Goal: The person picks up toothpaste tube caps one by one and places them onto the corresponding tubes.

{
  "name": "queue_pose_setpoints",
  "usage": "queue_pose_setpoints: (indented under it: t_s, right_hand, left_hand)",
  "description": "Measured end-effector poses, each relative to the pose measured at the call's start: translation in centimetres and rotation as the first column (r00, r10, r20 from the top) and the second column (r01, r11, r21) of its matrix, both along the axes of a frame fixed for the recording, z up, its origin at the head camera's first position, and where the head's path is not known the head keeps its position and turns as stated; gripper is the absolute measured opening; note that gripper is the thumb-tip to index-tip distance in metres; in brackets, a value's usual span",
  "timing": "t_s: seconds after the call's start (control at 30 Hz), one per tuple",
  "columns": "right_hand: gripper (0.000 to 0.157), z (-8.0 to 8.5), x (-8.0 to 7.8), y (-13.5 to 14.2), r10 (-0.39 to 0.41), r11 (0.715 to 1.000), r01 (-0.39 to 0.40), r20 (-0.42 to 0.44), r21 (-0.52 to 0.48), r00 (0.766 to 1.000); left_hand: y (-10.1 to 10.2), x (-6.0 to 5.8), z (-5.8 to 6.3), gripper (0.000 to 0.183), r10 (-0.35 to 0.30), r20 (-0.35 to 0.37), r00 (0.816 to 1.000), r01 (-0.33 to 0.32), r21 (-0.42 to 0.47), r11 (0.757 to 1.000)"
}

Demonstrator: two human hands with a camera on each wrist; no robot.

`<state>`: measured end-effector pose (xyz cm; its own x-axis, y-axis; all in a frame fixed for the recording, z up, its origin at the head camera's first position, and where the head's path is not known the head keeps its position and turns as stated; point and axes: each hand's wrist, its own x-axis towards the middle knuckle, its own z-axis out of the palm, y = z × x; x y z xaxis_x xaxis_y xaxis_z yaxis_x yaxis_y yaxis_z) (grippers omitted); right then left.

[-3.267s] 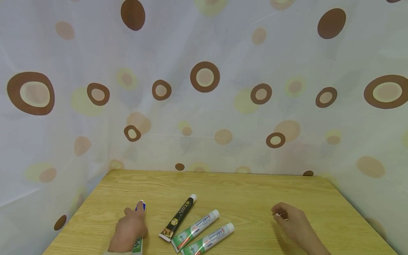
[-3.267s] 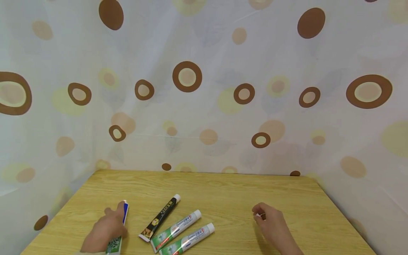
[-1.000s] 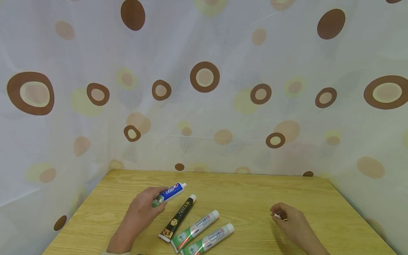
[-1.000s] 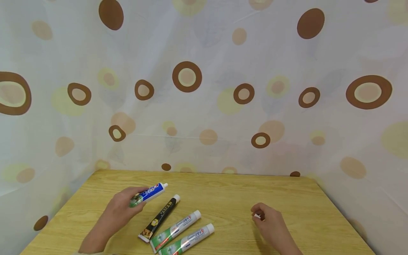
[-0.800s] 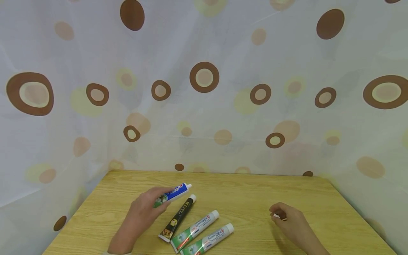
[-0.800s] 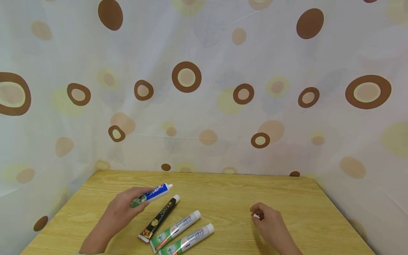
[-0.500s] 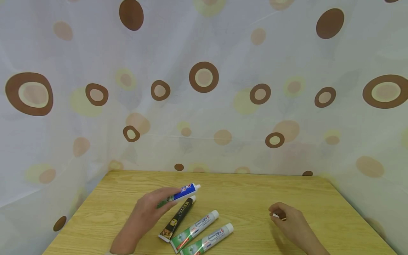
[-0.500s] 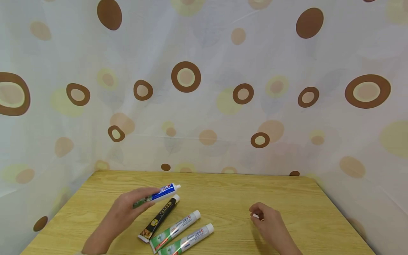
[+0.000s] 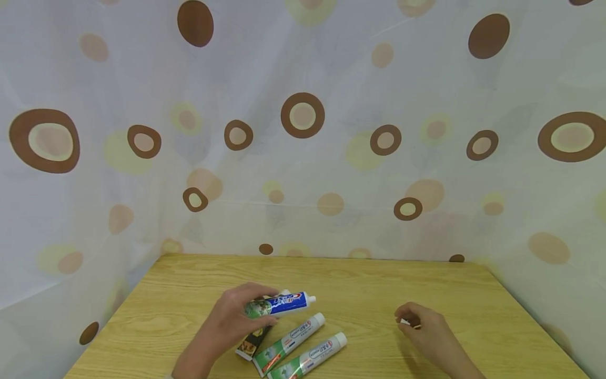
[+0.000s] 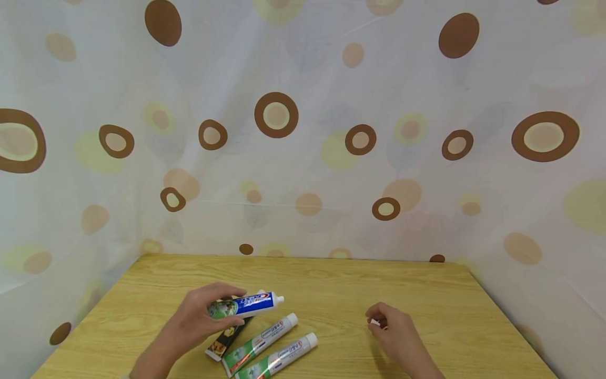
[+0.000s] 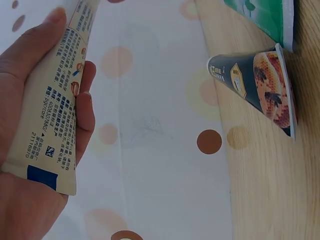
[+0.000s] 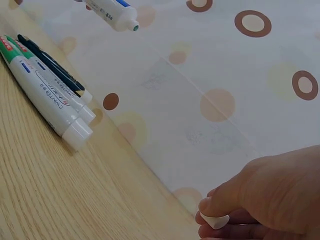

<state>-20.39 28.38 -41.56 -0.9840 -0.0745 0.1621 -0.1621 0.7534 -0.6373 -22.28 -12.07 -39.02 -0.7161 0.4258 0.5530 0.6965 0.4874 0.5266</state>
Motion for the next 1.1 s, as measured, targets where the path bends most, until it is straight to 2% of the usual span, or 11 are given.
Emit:
queue_pose_setpoints:
  t_s: [0.07,0.17,0.4,0.63,0.77,0.97,1.1]
  right_hand:
    - [0.012,0.0,0.0,-0.1,0.006,1.000,-0.006,0.000,-0.005,1.000]
    - [0.011,0.0,0.1,-0.2,0.019,1.000,-0.019,0.004,-0.010,1.000]
    - [0.009,0.3,0.2,-0.4,0.035,0.999,-0.035,0.045,-0.005,0.998]
    - [0.021,0.7,0.4,-0.7,0.096,0.991,-0.085,0.094,-0.107,0.991]
    - [0.022,0.9,0.5,-0.8,0.114,0.987,-0.102,0.089,-0.126,0.989]
    - [0.019,1.4,0.6,-1.1,0.164,0.974,-0.155,0.044,-0.165,0.985]
    - [0.020,1.8,0.7,-1.6,0.165,0.968,-0.154,0.036,-0.197,0.986]
  left_hand:
    - [0.3,0.1,0.0,0.042,-0.008,0.025,1.000,0.008,-0.001,1.000]
    - [0.6,0.2,0.1,0.040,-0.042,0.023,0.999,0.041,0.004,0.999]
    - [1.1,0.3,0.2,0.030,-0.149,-0.071,0.986,0.150,0.011,0.989]
    - [1.7,0.5,0.4,0.031,-0.236,-0.131,0.963,0.244,0.045,0.969]
    - [1.9,0.6,0.4,0.029,-0.265,-0.121,0.957,0.272,0.053,0.961]
    - [2.1,0.9,0.5,0.031,-0.270,-0.049,0.962,0.272,0.025,0.962]
    - [2.3,0.9,0.6,0.027,-0.307,-0.082,0.948,0.310,0.025,0.950]
